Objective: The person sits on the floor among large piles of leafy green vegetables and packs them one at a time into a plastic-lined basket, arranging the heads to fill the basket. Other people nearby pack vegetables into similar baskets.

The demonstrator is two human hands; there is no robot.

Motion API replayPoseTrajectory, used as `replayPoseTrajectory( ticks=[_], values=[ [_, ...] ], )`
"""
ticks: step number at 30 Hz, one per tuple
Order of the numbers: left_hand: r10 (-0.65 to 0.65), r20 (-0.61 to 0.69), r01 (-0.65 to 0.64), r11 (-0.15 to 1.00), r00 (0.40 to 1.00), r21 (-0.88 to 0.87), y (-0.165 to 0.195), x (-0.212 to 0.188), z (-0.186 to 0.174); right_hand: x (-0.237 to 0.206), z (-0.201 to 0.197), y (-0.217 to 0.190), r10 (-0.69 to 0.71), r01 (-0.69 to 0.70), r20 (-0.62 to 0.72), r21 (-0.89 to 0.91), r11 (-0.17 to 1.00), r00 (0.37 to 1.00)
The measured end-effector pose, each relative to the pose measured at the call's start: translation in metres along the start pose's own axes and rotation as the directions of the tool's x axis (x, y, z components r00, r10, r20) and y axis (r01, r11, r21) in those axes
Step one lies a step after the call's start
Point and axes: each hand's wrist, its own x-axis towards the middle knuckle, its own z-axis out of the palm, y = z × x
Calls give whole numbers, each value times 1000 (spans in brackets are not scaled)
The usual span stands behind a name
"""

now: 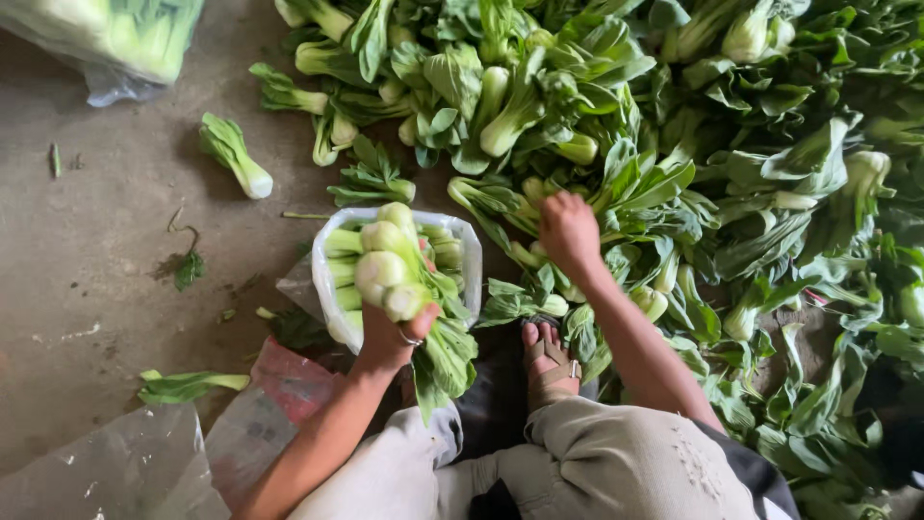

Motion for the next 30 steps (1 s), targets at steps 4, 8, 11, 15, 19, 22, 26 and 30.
replayPoseTrajectory(
  ticks=[4, 8, 11, 15, 19, 22, 26, 30],
  values=[
    [-105, 9, 106, 990, 994, -89, -4, -1, 3, 25, 3, -1, -132, 122, 40, 188, 975, 990],
    [-77, 53, 80, 995, 996, -61, -6, -7, 1, 35, 21, -43, -271, 279, -70, 169, 945, 960],
    [-72, 62, 75, 996, 995, -42, -4, -3, 8, 46, 35, -79, -385, 386, -16, 21, 922, 923],
    [-55, 80, 54, 998, 995, 23, -2, -5, 7, 51, 44, -82, -404, 395, -98, -102, 913, 909],
    [19, 77, -24, 998, 997, 59, 2, -2, -11, 46, 43, -47, -330, 362, -167, 231, 903, 929],
    [2, -12, -2, 1000, 1000, -12, 3, 4, -23, 37, 29, -7, 103, -37, -196, 317, 948, 975],
    [-82, 5, 83, 996, 997, -22, -1, -4, -22, 30, 22, 6, 57, -54, 186, -25, 998, 981],
    [-57, 92, 58, 998, 994, -10, -11, -9, 0, 18, 29, -4, -26, 47, 76, -293, 955, 997]
  ],
)
